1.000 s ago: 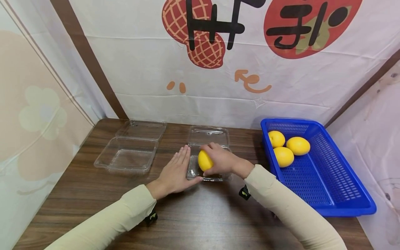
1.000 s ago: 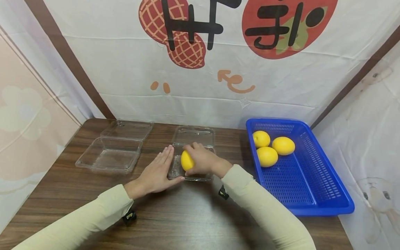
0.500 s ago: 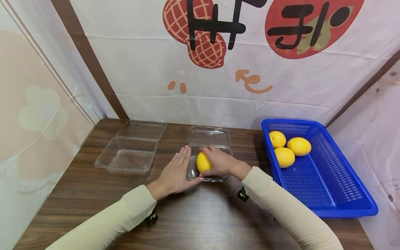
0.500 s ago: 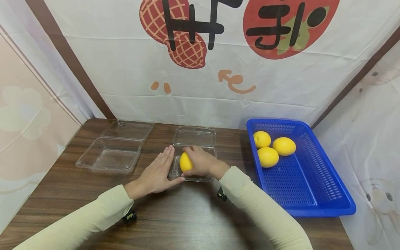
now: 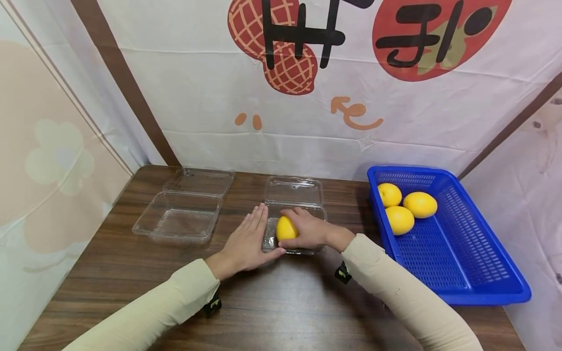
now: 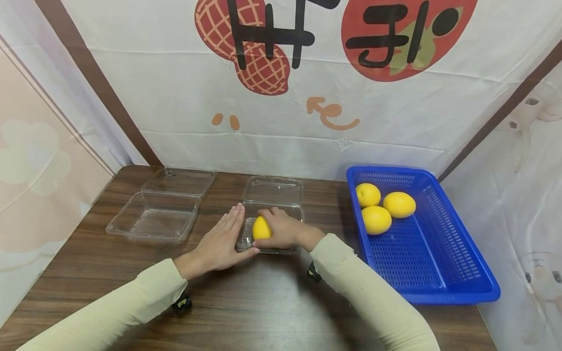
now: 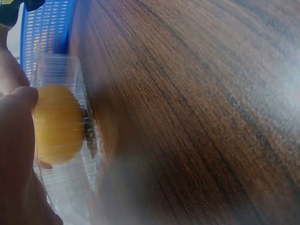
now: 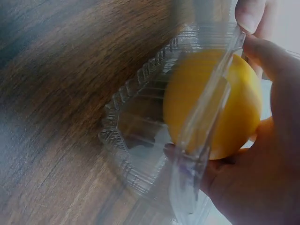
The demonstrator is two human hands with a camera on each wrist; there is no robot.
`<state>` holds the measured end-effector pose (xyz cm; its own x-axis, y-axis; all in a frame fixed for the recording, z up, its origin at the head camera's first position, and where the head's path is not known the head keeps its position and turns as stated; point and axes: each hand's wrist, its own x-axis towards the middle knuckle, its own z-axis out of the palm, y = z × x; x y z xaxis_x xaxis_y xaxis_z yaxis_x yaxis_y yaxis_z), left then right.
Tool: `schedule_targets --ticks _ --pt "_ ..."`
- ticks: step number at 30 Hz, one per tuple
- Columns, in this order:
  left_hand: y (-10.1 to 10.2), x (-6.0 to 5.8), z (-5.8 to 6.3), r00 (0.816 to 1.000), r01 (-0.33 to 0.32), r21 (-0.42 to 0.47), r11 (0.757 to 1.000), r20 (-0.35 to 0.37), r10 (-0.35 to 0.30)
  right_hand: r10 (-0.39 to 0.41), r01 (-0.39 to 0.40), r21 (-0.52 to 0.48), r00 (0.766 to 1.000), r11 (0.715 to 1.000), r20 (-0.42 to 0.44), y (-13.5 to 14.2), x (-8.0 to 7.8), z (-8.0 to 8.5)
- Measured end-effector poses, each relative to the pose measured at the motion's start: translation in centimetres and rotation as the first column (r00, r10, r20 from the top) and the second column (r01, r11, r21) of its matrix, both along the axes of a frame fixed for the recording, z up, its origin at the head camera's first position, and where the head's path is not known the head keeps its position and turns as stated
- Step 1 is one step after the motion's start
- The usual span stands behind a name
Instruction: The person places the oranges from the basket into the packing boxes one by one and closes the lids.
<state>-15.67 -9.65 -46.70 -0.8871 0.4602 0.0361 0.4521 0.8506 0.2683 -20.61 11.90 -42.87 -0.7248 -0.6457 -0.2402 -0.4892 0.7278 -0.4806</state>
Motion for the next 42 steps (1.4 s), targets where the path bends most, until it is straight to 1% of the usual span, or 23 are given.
schedule_targets --ticks 9,17,20,33,37,42 --pt "-0.1 0.0 0.0 1.0 0.002 0.001 1.0 0.012 -0.002 0.018 -0.017 -0.017 0.998 1.0 0.053 0.4 -0.3 0.0" --pt "0.0 -0.1 -0.1 1.0 0.005 0.002 1.0 0.018 -0.005 -0.005 0.009 -0.04 0.994 0.999 0.108 0.4 -0.5 -0.2" --pt "0.0 -0.1 0.0 1.0 0.006 0.008 1.0 0.022 -0.006 -0.007 0.013 -0.054 0.994 0.998 0.108 0.2 -0.5 -0.3" --pt "-0.1 0.0 0.1 1.0 0.012 0.04 0.999 0.025 -0.013 0.018 -0.013 -0.089 0.998 0.996 0.053 -1.1 -0.5 -0.9" --pt "-0.1 0.0 0.0 1.0 0.012 0.046 0.999 0.027 -0.014 0.025 -0.02 -0.106 0.999 0.994 0.048 -1.5 -0.4 -0.9" --pt "-0.1 0.0 0.0 1.0 0.017 0.06 0.998 0.015 -0.018 0.028 -0.02 -0.128 0.998 0.992 0.061 -1.6 -0.4 -1.0"
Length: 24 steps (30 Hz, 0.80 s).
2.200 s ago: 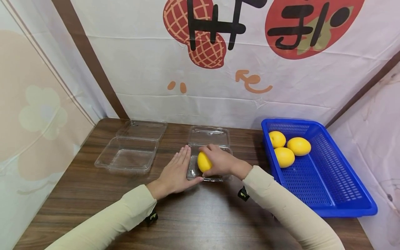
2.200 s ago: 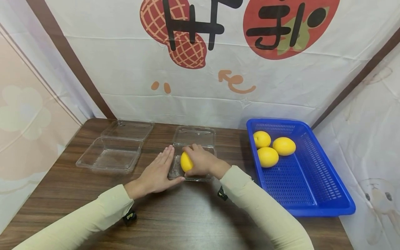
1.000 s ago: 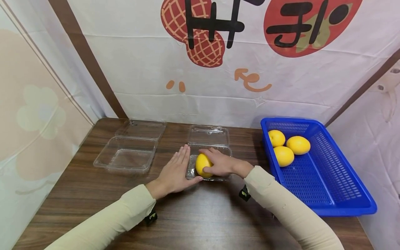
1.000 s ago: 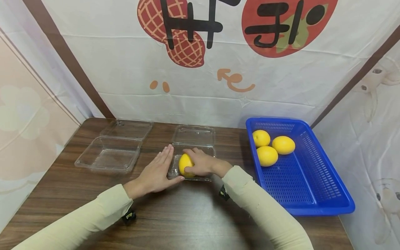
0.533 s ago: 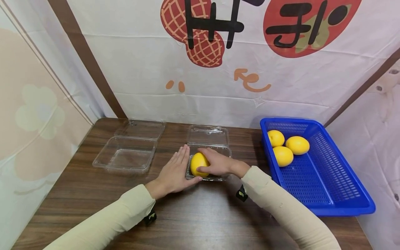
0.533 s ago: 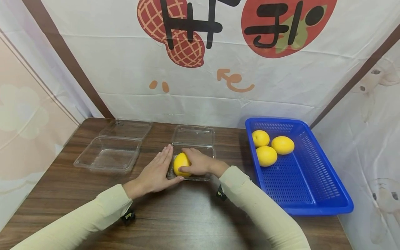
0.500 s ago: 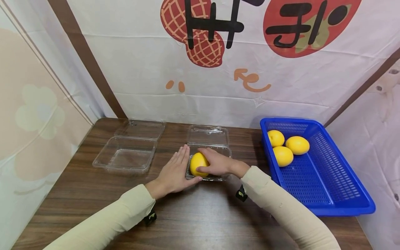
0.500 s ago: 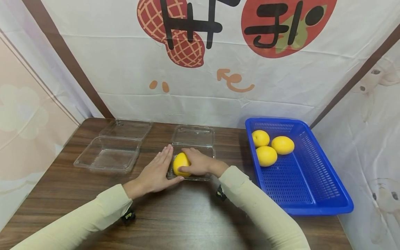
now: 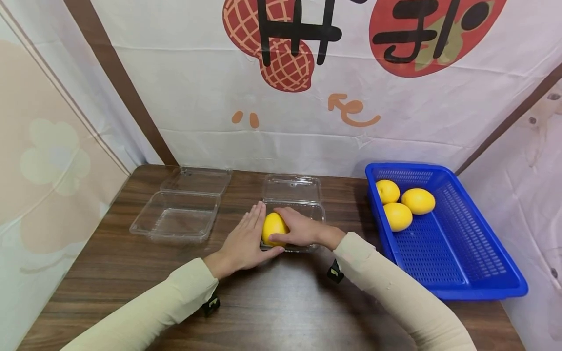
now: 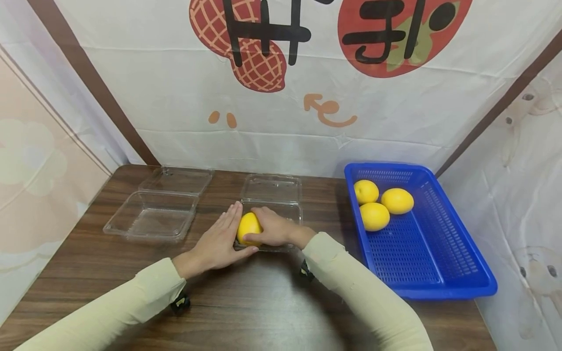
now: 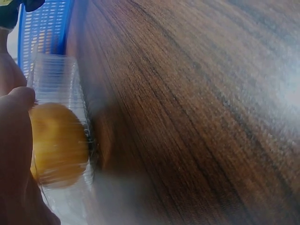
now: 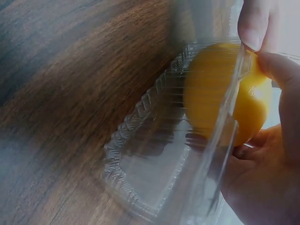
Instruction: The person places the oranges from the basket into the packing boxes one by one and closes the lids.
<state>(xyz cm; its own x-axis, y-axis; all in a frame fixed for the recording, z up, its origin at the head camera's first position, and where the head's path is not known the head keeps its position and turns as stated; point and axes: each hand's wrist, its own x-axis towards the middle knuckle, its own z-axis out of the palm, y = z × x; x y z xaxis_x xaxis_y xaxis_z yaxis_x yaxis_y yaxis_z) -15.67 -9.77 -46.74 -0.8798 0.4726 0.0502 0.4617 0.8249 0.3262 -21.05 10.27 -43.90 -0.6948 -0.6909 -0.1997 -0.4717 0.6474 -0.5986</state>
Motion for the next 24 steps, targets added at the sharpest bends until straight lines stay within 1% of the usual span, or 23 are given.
schedule_targets --ticks 4,9,15,24 --pt "-0.01 -0.07 -0.01 1.0 -0.001 0.012 1.0 -0.006 0.001 -0.001 0.001 -0.012 1.0 1.0 0.008 0.01 -0.06 -0.1" --pt "0.02 -0.1 -0.02 1.0 0.0 0.012 1.0 -0.005 0.0 -0.008 0.007 0.017 1.0 1.0 0.011 -0.04 0.12 0.06" --pt "0.03 -0.13 -0.16 1.0 -0.001 -0.001 1.0 0.011 0.001 -0.008 0.007 0.013 1.0 1.0 0.026 -0.07 0.31 0.27" --pt "0.01 -0.01 -0.03 1.0 -0.004 0.008 1.0 0.002 0.004 -0.017 0.016 0.033 1.0 0.999 0.027 0.17 0.33 0.17"
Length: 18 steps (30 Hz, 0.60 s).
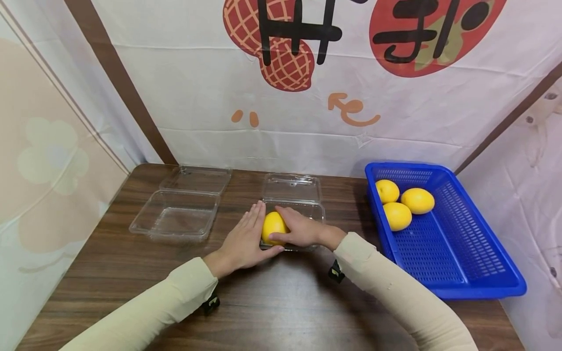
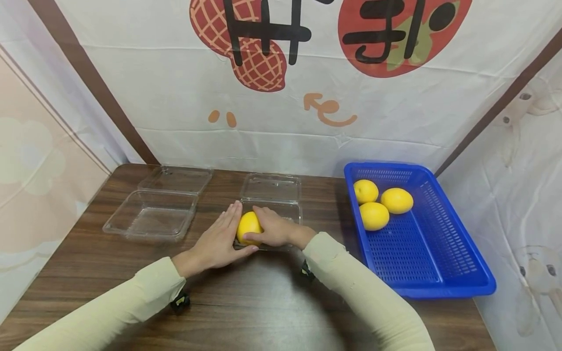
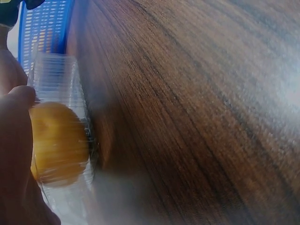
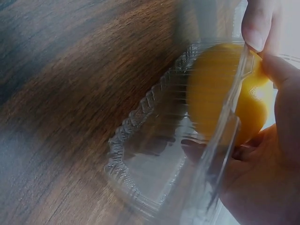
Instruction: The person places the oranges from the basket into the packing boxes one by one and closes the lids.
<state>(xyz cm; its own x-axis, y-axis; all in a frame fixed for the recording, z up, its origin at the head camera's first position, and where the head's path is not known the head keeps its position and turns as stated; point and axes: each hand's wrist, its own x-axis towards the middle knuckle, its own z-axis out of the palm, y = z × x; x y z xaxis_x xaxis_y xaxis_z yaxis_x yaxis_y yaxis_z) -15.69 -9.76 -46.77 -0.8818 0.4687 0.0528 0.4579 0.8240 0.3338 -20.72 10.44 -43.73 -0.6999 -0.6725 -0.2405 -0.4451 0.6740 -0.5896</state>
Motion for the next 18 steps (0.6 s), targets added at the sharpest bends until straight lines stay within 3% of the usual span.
schedule_targets --ticks 18 --pt "-0.03 0.07 -0.05 1.0 -0.004 0.007 1.0 0.012 0.004 0.007 -0.007 0.045 1.0 0.999 -0.005 0.45 -0.07 0.5"
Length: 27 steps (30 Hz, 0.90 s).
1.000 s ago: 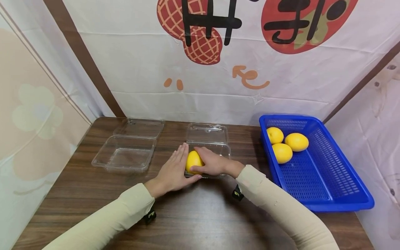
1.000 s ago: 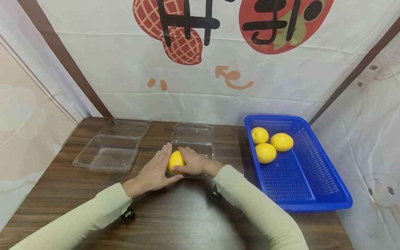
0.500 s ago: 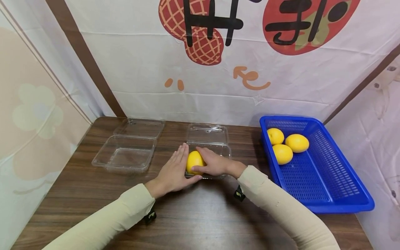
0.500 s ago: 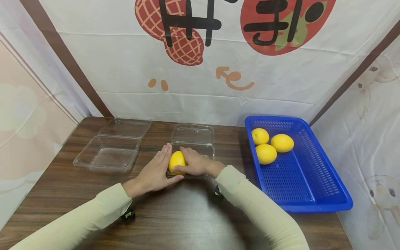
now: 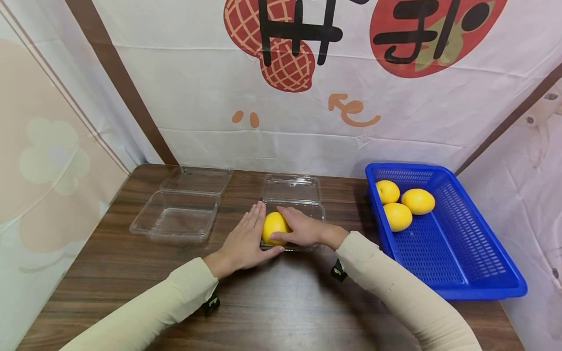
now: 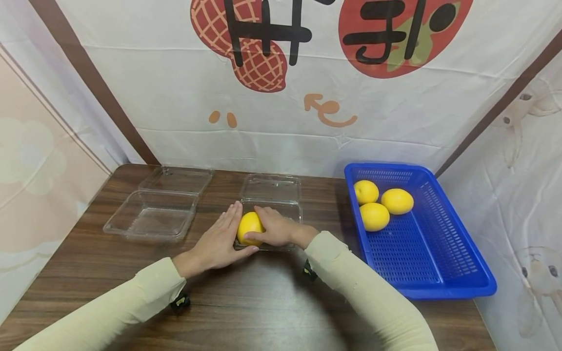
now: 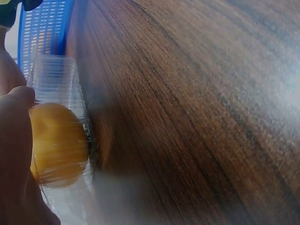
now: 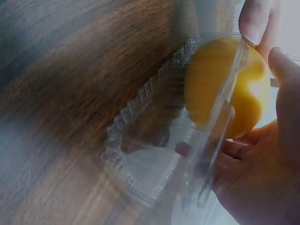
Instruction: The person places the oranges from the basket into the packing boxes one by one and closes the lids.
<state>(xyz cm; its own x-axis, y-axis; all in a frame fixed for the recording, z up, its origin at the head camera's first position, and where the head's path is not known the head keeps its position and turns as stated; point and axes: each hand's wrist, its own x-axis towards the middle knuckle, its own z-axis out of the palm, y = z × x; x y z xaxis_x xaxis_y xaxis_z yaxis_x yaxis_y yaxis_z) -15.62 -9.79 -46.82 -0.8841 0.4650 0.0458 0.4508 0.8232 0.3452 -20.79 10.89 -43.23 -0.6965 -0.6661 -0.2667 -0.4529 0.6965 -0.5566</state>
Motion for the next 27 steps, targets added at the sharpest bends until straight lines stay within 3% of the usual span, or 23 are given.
schedule_targets --ticks 20,27 --pt "0.0 -0.1 0.1 1.0 -0.001 -0.006 1.0 -0.006 0.001 -0.004 0.007 0.108 1.0 0.994 -0.028 1.6 -0.1 1.5" --pt "0.0 -0.1 0.1 1.0 0.002 0.003 1.0 -0.014 -0.002 0.047 -0.021 0.183 0.99 0.983 -0.136 2.1 0.2 2.5"
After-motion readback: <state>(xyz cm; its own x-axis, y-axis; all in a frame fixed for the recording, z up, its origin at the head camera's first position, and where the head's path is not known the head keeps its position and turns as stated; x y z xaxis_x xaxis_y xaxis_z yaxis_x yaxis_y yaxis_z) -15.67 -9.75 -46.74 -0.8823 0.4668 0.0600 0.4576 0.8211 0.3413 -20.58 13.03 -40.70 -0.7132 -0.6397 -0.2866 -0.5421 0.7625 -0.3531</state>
